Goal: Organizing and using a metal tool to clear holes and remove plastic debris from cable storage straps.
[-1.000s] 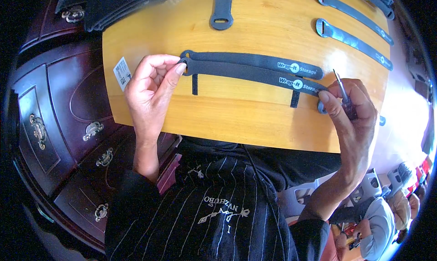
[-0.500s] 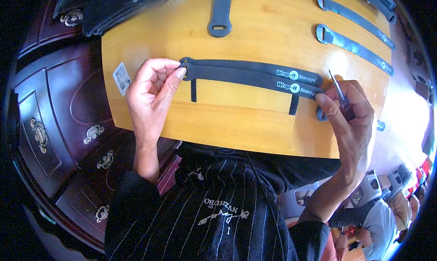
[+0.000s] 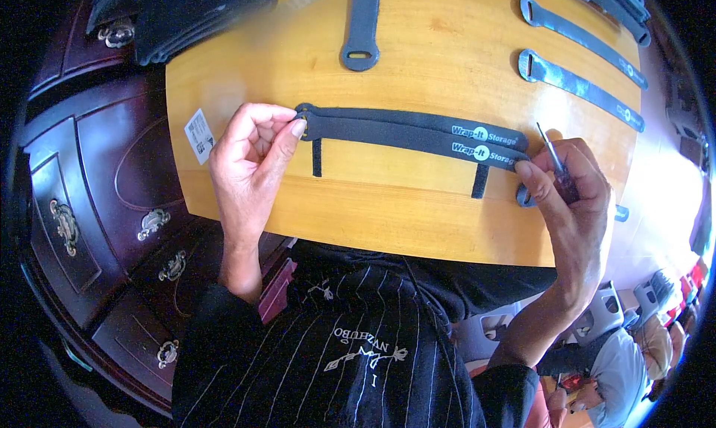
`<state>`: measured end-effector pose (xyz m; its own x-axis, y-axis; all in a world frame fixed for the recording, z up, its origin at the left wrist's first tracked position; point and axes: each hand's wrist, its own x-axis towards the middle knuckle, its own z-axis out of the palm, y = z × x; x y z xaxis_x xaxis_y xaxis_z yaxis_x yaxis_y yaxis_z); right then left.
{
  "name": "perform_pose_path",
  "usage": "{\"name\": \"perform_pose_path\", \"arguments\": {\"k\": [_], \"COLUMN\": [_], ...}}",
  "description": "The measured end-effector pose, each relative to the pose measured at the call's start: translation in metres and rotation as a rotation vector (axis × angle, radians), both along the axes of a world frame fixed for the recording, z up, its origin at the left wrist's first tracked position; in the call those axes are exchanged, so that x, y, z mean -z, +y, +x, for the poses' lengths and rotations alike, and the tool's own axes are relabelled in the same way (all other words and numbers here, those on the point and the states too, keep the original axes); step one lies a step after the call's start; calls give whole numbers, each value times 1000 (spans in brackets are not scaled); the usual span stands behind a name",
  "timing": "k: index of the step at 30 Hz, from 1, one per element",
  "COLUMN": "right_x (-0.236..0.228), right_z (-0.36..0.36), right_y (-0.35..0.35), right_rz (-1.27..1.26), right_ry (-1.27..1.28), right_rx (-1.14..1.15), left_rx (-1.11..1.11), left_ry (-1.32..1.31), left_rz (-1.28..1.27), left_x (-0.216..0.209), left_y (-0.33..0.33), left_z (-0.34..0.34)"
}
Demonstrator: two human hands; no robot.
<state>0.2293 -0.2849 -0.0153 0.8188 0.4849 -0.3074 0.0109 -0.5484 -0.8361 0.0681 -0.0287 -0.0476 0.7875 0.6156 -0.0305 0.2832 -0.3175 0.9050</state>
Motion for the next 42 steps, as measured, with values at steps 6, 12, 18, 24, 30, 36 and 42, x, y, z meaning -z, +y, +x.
{"name": "perform_pose_path", "arguments": {"k": [6, 12, 18, 24, 30, 36, 42], "right_x": [-2, 0, 4, 2, 4, 3, -1], "right_z": [2, 3, 7, 8, 9, 9, 11], "right_y": [8, 6, 6, 8, 8, 7, 11], "right_rz": [-49, -77, -130, -151, -174, -156, -210], "right_ry": [12, -65, -87, -111, -116, -101, -128], "right_rx": [15, 1, -32, -45, -48, -44, -68], "left_rx": [-42, -24, -18, -17, -16, -13, -7], "left_ry": [72, 118, 134, 141, 153, 144, 137], "left_rz": [12, 4, 12, 18, 13, 2, -23], "left_x": [-2, -5, -3, -4, -6, -4, -4], "left_y": [-1, 1, 0, -1, 0, -1, 1], "left_z": [0, 0, 1, 2, 2, 2, 1]}}
